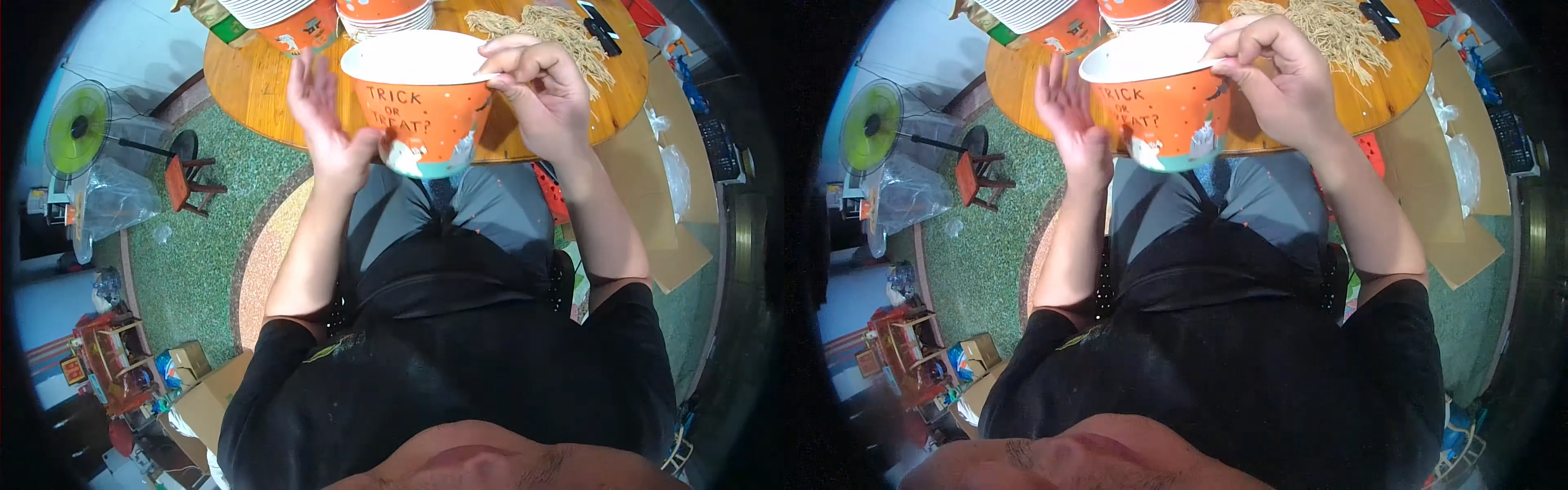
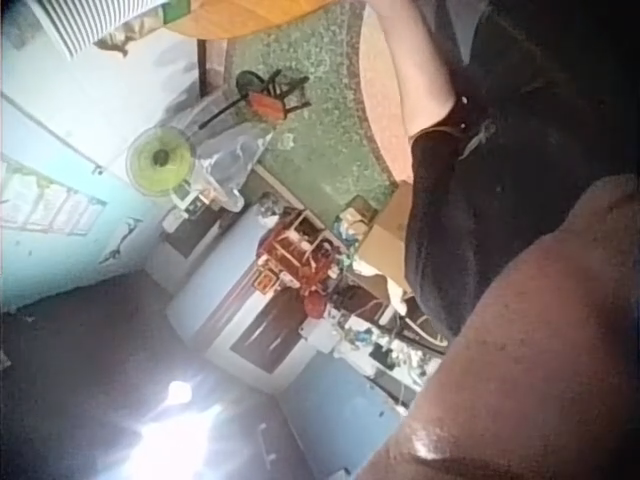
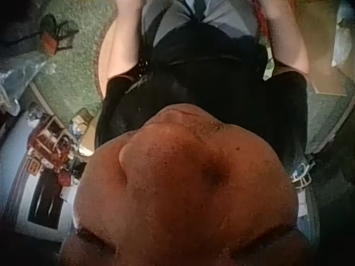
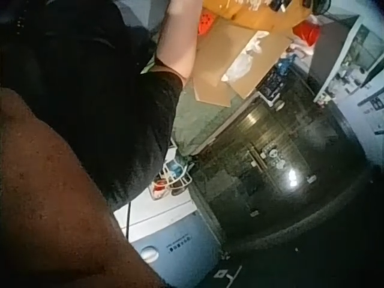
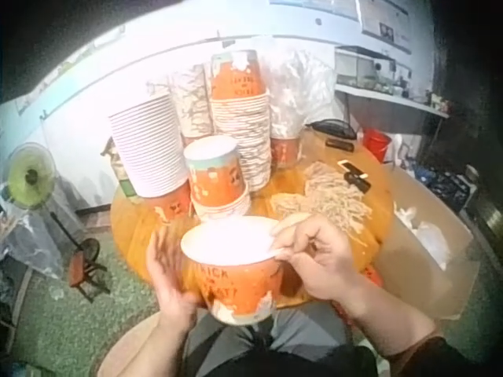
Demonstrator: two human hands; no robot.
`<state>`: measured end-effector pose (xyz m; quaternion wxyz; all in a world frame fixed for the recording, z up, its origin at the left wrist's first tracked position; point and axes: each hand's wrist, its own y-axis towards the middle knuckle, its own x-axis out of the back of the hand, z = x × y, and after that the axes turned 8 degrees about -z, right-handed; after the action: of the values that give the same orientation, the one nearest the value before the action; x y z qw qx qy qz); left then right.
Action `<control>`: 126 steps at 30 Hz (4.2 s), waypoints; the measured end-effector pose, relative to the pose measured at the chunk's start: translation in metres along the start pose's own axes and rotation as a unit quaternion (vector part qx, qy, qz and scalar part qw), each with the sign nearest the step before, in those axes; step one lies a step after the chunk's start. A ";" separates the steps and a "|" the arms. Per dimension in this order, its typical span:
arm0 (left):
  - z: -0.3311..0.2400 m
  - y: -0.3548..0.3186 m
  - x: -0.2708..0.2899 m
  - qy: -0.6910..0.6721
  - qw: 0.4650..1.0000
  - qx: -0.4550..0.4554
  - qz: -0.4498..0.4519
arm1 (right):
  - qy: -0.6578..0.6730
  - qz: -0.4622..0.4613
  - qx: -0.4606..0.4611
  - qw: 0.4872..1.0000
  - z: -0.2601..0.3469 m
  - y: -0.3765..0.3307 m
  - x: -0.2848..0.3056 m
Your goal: Threading thin elastic strings through pre-punched holes in paper bowls for assembly.
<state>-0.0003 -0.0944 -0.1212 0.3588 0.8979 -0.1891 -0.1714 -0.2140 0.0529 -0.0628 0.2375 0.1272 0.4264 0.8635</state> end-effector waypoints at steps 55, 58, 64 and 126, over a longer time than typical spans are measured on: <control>-0.036 0.007 0.000 0.379 0.872 -0.228 0.211 | 0.094 -0.014 -0.307 0.947 -0.047 0.000 0.124; -0.033 0.010 -0.004 0.376 0.870 -0.231 0.220 | -0.363 -0.083 -0.221 0.901 -0.065 -0.014 0.134; -0.040 0.009 -0.002 0.386 0.866 -0.232 0.218 | -0.605 -0.015 0.051 0.795 -0.017 -0.017 0.116; -0.059 -0.050 -0.017 0.114 0.945 0.064 0.300 | 0.148 0.004 -0.412 0.899 0.050 -0.105 -0.034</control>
<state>0.0216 -0.0185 -0.1130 0.3543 0.8340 -0.4185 0.0605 -0.1325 0.1243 -0.1170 0.1999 -0.1093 0.0625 0.9717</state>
